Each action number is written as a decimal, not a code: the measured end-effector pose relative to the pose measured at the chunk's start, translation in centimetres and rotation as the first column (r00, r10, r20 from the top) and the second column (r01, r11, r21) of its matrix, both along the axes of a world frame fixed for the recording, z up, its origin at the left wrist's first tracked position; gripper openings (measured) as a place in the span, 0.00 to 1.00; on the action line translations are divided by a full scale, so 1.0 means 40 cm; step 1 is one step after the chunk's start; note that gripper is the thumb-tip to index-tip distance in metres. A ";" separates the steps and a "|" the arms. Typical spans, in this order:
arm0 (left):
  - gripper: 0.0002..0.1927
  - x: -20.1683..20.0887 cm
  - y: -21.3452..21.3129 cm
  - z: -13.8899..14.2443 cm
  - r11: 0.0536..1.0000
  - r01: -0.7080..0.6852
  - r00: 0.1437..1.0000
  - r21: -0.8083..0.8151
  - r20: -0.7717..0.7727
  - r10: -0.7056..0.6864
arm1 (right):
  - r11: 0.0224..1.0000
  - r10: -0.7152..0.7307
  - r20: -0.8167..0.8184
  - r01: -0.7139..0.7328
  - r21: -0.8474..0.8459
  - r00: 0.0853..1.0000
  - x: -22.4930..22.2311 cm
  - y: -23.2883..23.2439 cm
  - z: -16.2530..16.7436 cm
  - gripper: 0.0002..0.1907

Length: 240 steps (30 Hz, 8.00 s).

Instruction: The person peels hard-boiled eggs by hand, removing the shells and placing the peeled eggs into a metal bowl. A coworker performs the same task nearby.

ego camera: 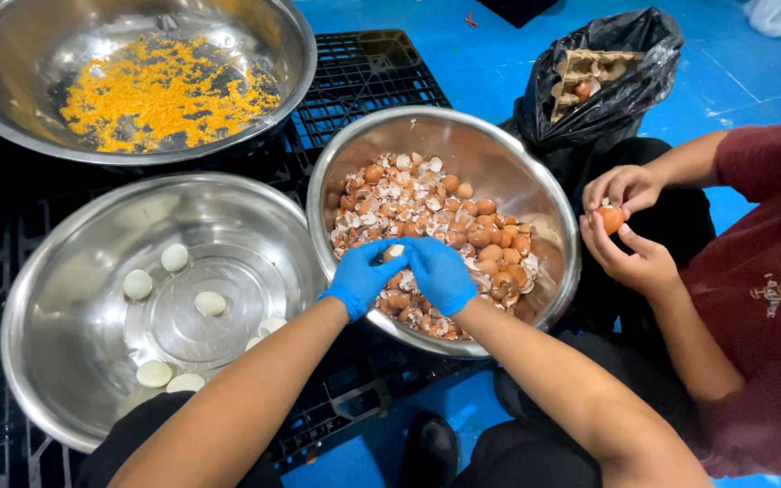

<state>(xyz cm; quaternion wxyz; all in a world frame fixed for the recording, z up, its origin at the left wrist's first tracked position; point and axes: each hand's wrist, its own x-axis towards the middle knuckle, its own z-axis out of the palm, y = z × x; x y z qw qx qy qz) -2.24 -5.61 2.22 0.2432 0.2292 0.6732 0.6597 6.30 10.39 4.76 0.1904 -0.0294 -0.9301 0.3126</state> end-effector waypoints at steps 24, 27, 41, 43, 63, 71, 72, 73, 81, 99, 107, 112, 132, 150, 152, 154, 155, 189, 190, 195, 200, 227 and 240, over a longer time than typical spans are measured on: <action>0.28 -0.016 0.015 -0.041 0.985 0.040 0.999 0.170 -0.012 -0.039 | 0.945 -0.140 0.051 0.149 -0.292 0.989 -0.031 0.090 -0.081 0.16; 0.28 -0.022 0.006 -0.022 0.992 0.021 0.999 0.122 -0.034 -0.017 | 0.994 -0.088 0.065 0.092 -0.065 0.994 -0.026 0.093 -0.076 0.16; 0.23 -0.022 0.020 -0.036 0.991 -0.029 0.982 0.132 0.189 0.003 | 0.757 0.042 0.092 0.028 -0.653 0.995 -0.023 0.030 -0.046 0.19; 0.22 -0.025 0.018 -0.029 0.994 -0.020 0.967 0.110 0.255 -0.009 | 0.836 0.007 0.128 0.065 -0.546 0.992 -0.018 0.033 -0.046 0.18; 0.22 -0.023 0.010 -0.016 0.989 0.051 0.994 0.141 0.090 -0.064 | 0.790 -0.020 0.047 0.045 -0.612 0.999 -0.031 0.043 -0.039 0.13; 0.24 -0.030 0.026 -0.056 0.960 0.147 0.984 0.240 0.068 -0.167 | 0.870 -0.132 0.111 0.169 -0.464 0.985 -0.025 0.030 -0.017 0.10; 0.24 -0.032 0.030 -0.063 0.958 0.153 0.983 0.241 0.062 -0.172 | 0.862 -0.144 0.114 0.181 -0.474 0.983 -0.028 0.035 -0.020 0.11; 0.25 -0.033 0.034 -0.070 0.957 0.142 0.985 0.254 0.063 -0.163 | 0.854 -0.156 0.117 0.194 -0.483 0.981 -0.030 0.041 -0.024 0.12; 0.27 -0.047 0.027 -0.065 0.976 -0.017 0.998 0.219 0.058 0.005 | 0.687 -0.020 0.213 0.168 -0.707 0.977 -0.032 0.045 -0.031 0.24; 0.26 -0.052 0.037 -0.096 0.983 -0.042 0.972 0.178 0.234 -0.001 | 0.894 -0.077 0.112 0.119 -0.433 0.991 -0.023 0.041 -0.065 0.17; 0.24 -0.057 0.035 -0.084 0.986 -0.050 0.975 0.160 0.222 0.013 | 0.915 -0.019 0.081 0.050 -0.401 0.997 -0.018 0.025 -0.044 0.15; 0.23 -0.046 0.022 -0.049 0.985 -0.039 0.976 0.168 0.219 0.001 | 0.859 0.022 0.069 0.017 -0.511 0.997 -0.028 0.050 -0.051 0.16; 0.17 -0.040 0.021 -0.050 0.989 0.002 0.999 0.149 0.048 -0.009 | 0.807 0.112 0.115 -0.023 -0.591 0.987 -0.023 0.036 -0.021 0.18; 0.21 -0.018 0.016 -0.017 0.973 0.116 0.991 0.200 0.040 -0.126 | 0.867 -0.089 0.180 0.165 -0.471 0.980 -0.022 0.047 -0.045 0.14; 0.24 -0.015 0.025 -0.020 0.955 0.130 0.988 0.265 0.045 -0.147 | 0.850 -0.085 0.178 0.164 -0.501 0.980 -0.027 0.060 -0.065 0.14; 0.26 -0.014 0.028 -0.023 0.958 0.123 0.990 0.258 0.033 -0.136 | 0.904 -0.100 0.193 0.170 -0.393 0.976 -0.030 0.076 -0.083 0.15; 0.26 -0.014 0.028 -0.025 0.970 0.110 0.993 0.218 0.019 -0.117 | 0.940 -0.121 0.161 0.166 -0.299 0.979 -0.029 0.082 -0.091 0.13; 0.14 -0.054 0.008 -0.047 0.999 0.036 0.996 0.032 0.081 -0.039 | 0.880 0.178 0.204 -0.062 -0.471 0.963 -0.008 0.035 0.000 0.18; 0.14 -0.057 0.009 -0.049 1.000 0.031 0.998 0.006 0.057 -0.031 | 0.903 0.168 0.227 -0.058 -0.425 0.959 -0.007 0.035 0.003 0.19; 0.14 -0.060 0.010 -0.063 0.998 0.028 1.000 -0.057 0.001 -0.028 | 0.932 0.181 0.163 -0.116 -0.343 0.970 -0.006 0.029 0.010 0.17; 0.14 -0.057 0.010 -0.061 0.997 0.037 0.999 -0.070 0.028 -0.035 | 0.963 0.144 0.231 -0.082 -0.256 0.962 -0.002 0.017 0.034 0.16; 0.16 -0.043 0.015 -0.019 0.986 -0.025 0.996 0.167 0.085 0.011 | 0.740 0.233 0.120 -0.096 -0.666 0.965 -0.014 0.049 -0.025 0.24; 0.17 -0.036 0.011 -0.006 0.994 0.005 0.995 0.109 0.099 -0.016 | 0.886 0.133 0.166 -0.043 -0.462 0.977 -0.005 0.025 0.013 0.19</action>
